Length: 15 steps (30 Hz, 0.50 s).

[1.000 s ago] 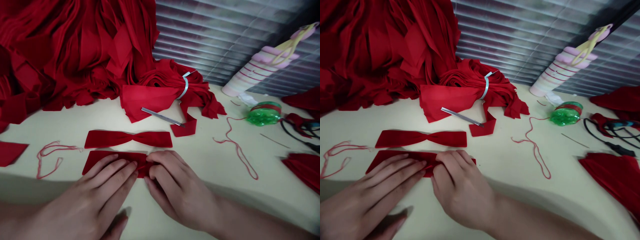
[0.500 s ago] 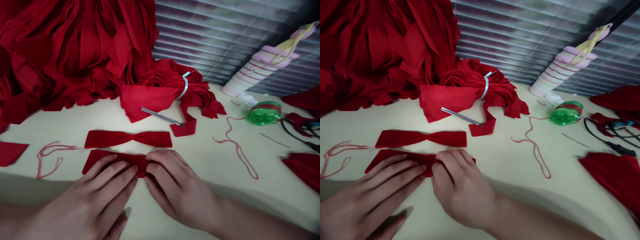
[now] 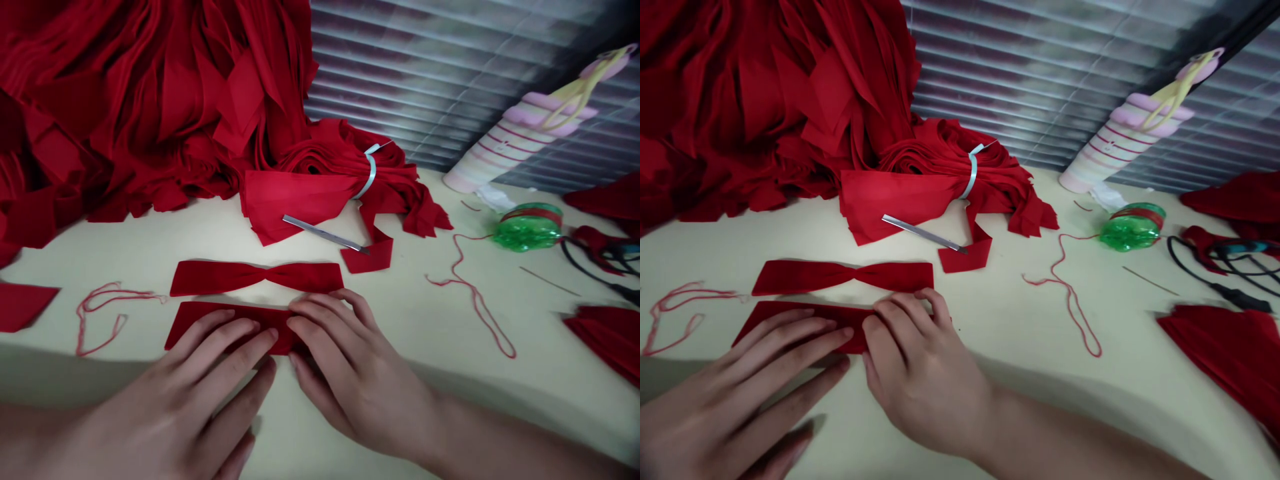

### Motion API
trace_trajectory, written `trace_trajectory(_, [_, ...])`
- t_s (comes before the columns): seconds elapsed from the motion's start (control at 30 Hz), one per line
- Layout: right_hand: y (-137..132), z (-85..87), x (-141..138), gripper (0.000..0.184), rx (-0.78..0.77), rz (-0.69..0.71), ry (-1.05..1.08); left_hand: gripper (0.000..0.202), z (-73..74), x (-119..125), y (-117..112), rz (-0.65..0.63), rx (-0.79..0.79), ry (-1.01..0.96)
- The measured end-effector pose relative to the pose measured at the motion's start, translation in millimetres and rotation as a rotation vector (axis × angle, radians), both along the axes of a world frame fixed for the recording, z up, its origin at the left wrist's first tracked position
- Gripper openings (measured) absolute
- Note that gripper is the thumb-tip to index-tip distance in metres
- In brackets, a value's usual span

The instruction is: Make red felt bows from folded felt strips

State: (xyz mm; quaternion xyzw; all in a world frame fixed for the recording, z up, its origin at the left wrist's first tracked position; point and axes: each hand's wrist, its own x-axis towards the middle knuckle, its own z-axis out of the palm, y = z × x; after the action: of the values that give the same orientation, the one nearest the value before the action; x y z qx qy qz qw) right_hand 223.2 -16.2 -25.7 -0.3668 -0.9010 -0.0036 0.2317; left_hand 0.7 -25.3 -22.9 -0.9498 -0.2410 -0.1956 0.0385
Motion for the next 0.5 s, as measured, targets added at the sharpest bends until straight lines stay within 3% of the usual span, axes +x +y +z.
trace_trajectory(0.5, [0.4, 1.4, -0.8, 0.018, -0.012, 0.003, 0.006, 0.036, -1.4, -0.3, -0.3, 0.005, -0.033, 0.025])
